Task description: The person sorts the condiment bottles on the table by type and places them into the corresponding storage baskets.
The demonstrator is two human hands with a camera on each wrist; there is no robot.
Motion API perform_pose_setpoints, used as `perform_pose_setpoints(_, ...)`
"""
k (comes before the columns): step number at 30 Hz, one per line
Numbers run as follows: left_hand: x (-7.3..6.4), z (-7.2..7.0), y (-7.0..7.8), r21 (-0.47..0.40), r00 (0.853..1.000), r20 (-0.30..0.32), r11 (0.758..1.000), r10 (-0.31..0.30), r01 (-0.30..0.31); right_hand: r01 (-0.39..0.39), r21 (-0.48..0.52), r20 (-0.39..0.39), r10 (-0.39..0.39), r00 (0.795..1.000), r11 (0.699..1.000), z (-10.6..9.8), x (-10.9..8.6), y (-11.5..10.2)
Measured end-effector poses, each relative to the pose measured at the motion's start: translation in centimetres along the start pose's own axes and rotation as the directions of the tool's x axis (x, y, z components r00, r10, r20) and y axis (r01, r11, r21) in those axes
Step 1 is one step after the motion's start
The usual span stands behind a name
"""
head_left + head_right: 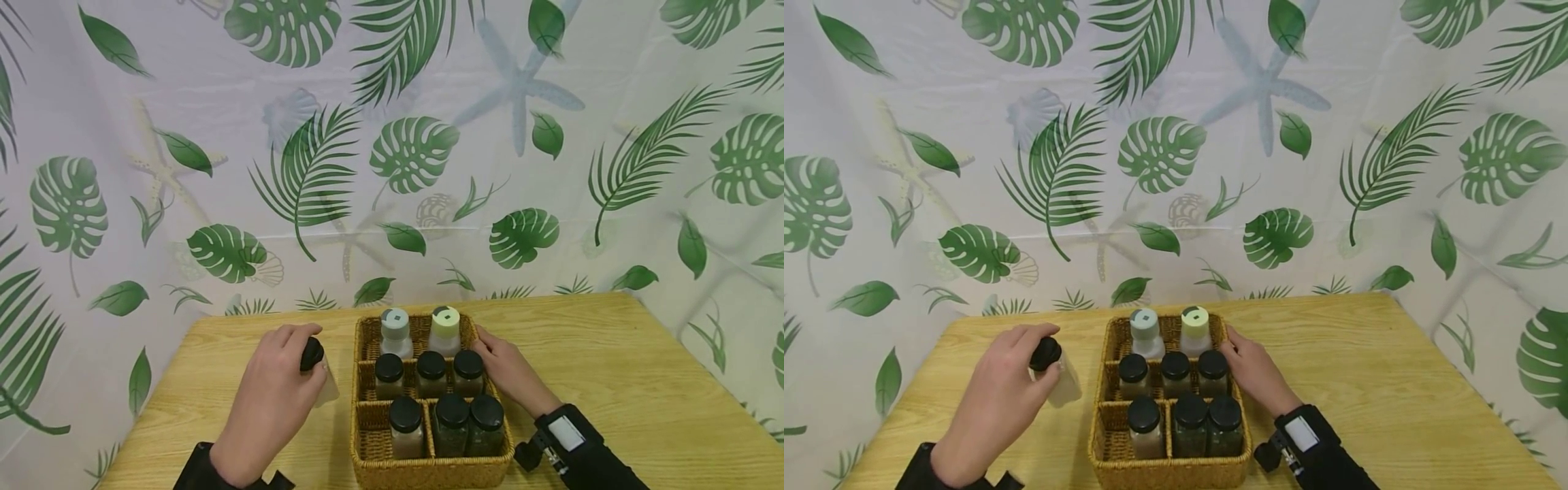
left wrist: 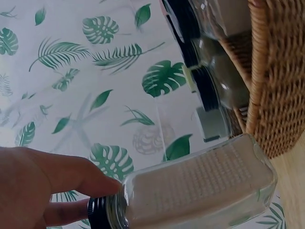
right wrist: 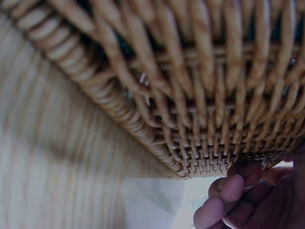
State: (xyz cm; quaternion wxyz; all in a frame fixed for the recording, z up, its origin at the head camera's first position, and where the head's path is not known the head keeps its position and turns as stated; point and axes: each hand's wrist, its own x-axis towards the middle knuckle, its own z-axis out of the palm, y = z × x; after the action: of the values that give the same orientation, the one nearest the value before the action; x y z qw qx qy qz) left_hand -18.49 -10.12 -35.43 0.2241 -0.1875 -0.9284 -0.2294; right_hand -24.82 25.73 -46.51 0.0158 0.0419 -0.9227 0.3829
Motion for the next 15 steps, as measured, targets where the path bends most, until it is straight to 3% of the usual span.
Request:
perform_pose_setpoints(6,-0.2,-0.3,1.5,-0.04,1.0,0.003,0.999,0.024,-0.024,0.0,0.008,0.004,0.0,1.0,1.0,0.0,0.0,0.0)
perform_pose_setpoints(15,-0.7,-0.7,3.5,-0.067,0.995,0.091,0.997,0.041,-0.035,0.01,0.005,-0.002,-0.01,1.0,1.0,0.0,-0.1,0.0)
